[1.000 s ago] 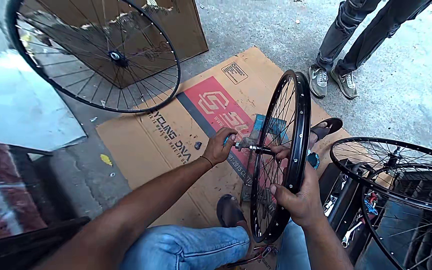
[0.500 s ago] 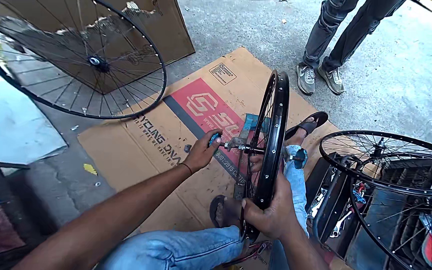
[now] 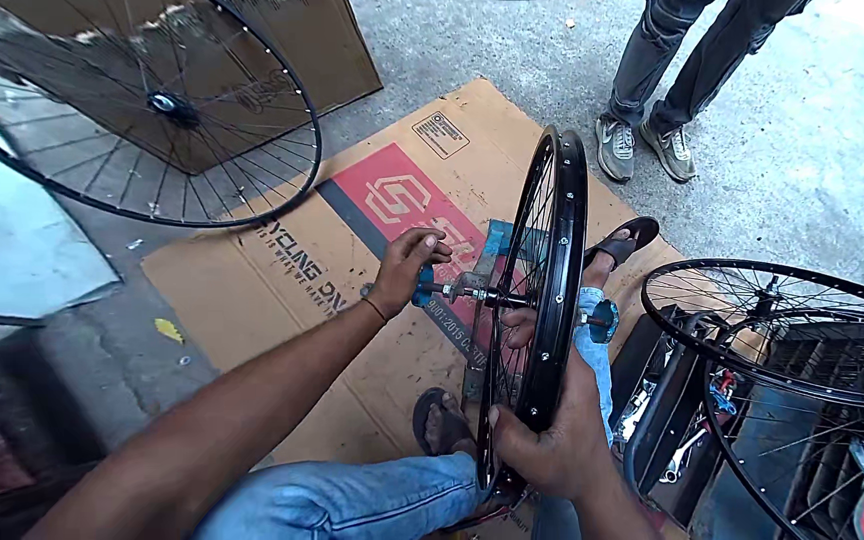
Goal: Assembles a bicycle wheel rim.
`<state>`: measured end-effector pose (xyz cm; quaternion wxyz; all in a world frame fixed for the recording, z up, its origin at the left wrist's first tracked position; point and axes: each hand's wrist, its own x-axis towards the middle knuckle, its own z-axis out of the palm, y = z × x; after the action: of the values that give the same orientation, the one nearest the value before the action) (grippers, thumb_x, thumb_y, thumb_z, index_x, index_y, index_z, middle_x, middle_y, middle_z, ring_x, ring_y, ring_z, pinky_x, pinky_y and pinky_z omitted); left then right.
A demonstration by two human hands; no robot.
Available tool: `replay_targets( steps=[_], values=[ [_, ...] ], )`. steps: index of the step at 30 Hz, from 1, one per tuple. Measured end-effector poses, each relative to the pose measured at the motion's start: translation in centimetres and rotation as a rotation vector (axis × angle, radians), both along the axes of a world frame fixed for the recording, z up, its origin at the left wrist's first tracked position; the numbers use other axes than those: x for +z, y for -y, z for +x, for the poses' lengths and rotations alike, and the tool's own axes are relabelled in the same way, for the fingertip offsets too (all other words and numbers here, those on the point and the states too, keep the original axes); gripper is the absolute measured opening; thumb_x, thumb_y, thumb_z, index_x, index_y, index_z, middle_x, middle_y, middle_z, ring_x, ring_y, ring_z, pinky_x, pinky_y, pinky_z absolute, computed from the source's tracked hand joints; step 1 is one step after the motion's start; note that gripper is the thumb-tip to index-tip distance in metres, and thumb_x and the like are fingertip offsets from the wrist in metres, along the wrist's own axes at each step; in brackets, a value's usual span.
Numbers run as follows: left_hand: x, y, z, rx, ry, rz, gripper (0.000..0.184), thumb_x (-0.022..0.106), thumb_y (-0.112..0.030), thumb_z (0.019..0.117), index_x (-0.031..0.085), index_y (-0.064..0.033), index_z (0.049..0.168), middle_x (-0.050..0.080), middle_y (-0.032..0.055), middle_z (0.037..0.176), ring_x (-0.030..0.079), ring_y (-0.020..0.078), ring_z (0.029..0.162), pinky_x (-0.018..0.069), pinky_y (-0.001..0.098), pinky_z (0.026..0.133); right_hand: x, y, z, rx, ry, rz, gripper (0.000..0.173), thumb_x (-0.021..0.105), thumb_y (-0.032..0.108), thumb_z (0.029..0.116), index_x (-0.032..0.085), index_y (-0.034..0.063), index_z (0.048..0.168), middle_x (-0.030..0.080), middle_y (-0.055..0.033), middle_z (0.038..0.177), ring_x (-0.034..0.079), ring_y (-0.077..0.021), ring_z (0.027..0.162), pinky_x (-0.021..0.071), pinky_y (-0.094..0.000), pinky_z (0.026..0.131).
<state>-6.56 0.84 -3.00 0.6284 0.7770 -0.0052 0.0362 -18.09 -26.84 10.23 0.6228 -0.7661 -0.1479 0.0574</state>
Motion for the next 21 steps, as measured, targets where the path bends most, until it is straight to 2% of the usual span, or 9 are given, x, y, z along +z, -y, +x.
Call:
replay_targets(
  steps=[2,4,6,9,11,13,16,19,21],
  values=[
    [-1.0,0.0,-2.6,-0.047,0.181,0.218,0.055,0.042,-0.045,0.1043,0.058,-0.0009,0.134,0.068,0.0105,0.121,0.066,0.015,0.104,0.0551,0.0372,0.092,-0.5,-0.2,-0.5,0.021,0.033,-0.028,0.061,0.079,0.033,0.0691,0.058,0.0125,0.123,0.061,-0.0017,0.126,0.064,-0.0113,0.107,0.0619,-0.0335,0.076],
    [-0.5,-0.1,-2.4,0.046,0.067,0.374,0.046,0.04,-0.037,0.1073,0.063,-0.0021,0.128,0.071,0.0091,0.103,0.069,0.0161,0.088,0.0582,0.0409,0.082,-1.2,-1.2,-1.1,0.027,0.068,-0.032,0.059,0.079,0.037,0.0694,0.06,0.0123,0.12,0.061,-0.0039,0.13,0.066,-0.0138,0.108,0.0627,-0.0372,0.075],
    [2.6,0.4,0.3,0.082,-0.425,0.386,0.047,0.035,-0.037,0.1124,0.065,-0.0009,0.122,0.072,0.0131,0.092,0.069,0.0209,0.081,0.0563,0.0463,0.081,-1.7,-2.2,-1.4,0.017,0.086,-0.043,0.063,0.08,0.037,0.0677,0.062,0.0128,0.123,0.063,-0.0026,0.129,0.068,-0.0114,0.096,0.0622,-0.0373,0.067],
    [3.9,0.2,4.5,0.028,-1.045,0.436,0.068,0.025,-0.054,0.1101,0.056,0.002,0.133,0.063,0.0253,0.117,0.065,0.0343,0.096,0.0514,0.0558,0.086,-1.8,-3.2,-2.0,0.013,0.064,-0.031,0.062,0.079,0.034,0.0682,0.063,0.0141,0.125,0.062,-0.0008,0.135,0.068,-0.0097,0.099,0.0627,-0.0356,0.07],
    [1.4,-1.3,6.6,0.132,-0.89,0.485,0.077,0.029,-0.062,0.1068,0.062,0.0052,0.127,0.065,0.0289,0.12,0.065,0.0417,0.109,0.0476,0.064,0.096,-2.0,-3.0,-1.3,0.005,0.11,-0.006,0.058,0.079,0.034,0.0692,0.064,0.0108,0.12,0.063,-0.0052,0.132,0.068,-0.0128,0.102,0.0627,-0.0354,0.073],
    [0.4,-1.9,5.2,0.188,-0.643,0.362,0.073,0.034,-0.061,0.1064,0.061,0.0022,0.13,0.069,0.0244,0.12,0.068,0.0378,0.111,0.0506,0.0601,0.098,-2.2,-1.9,-1.5,0.01,0.144,-0.03,0.055,0.076,0.036,0.0706,0.061,0.0088,0.116,0.065,-0.0069,0.125,0.068,-0.0145,0.102,0.0626,-0.0358,0.074],
    [0.9,-1.5,0.0,0.017,-0.275,0.268,0.045,0.049,-0.037,0.1077,0.058,-0.0026,0.135,0.069,0.0162,0.119,0.069,0.0261,0.105,0.0561,0.0494,0.093,-2.1,-0.1,-1.3,0.018,0.159,-0.045,0.063,0.075,0.037,0.0731,0.06,0.0035,0.124,0.065,-0.008,0.122,0.066,-0.0147,0.104,0.0616,-0.0344,0.078],
    [-0.9,-1.0,-4.1,-0.019,-0.16,0.352,0.048,0.052,-0.033,0.1053,0.048,-0.0086,0.147,0.06,0.0128,0.136,0.065,0.0218,0.112,0.0534,0.0473,0.098,-2.2,0.4,-1.2,0.059,0.13,-0.055,0.065,0.074,0.037,0.0742,0.057,0.0067,0.129,0.061,-0.0059,0.129,0.065,-0.0133,0.107,0.0606,-0.034,0.079],
    [-1.5,-0.9,-3.7,0.069,-0.139,0.419,0.045,0.045,-0.038,0.1072,0.057,-0.0087,0.138,0.069,0.013,0.118,0.07,0.0234,0.098,0.057,0.0509,0.09,-2.4,0.1,-1.3,0.055,0.133,-0.066,0.062,0.075,0.038,0.0725,0.059,0.0087,0.125,0.063,-0.0051,0.126,0.067,-0.0128,0.102,0.062,-0.0349,0.076]
  ],
)
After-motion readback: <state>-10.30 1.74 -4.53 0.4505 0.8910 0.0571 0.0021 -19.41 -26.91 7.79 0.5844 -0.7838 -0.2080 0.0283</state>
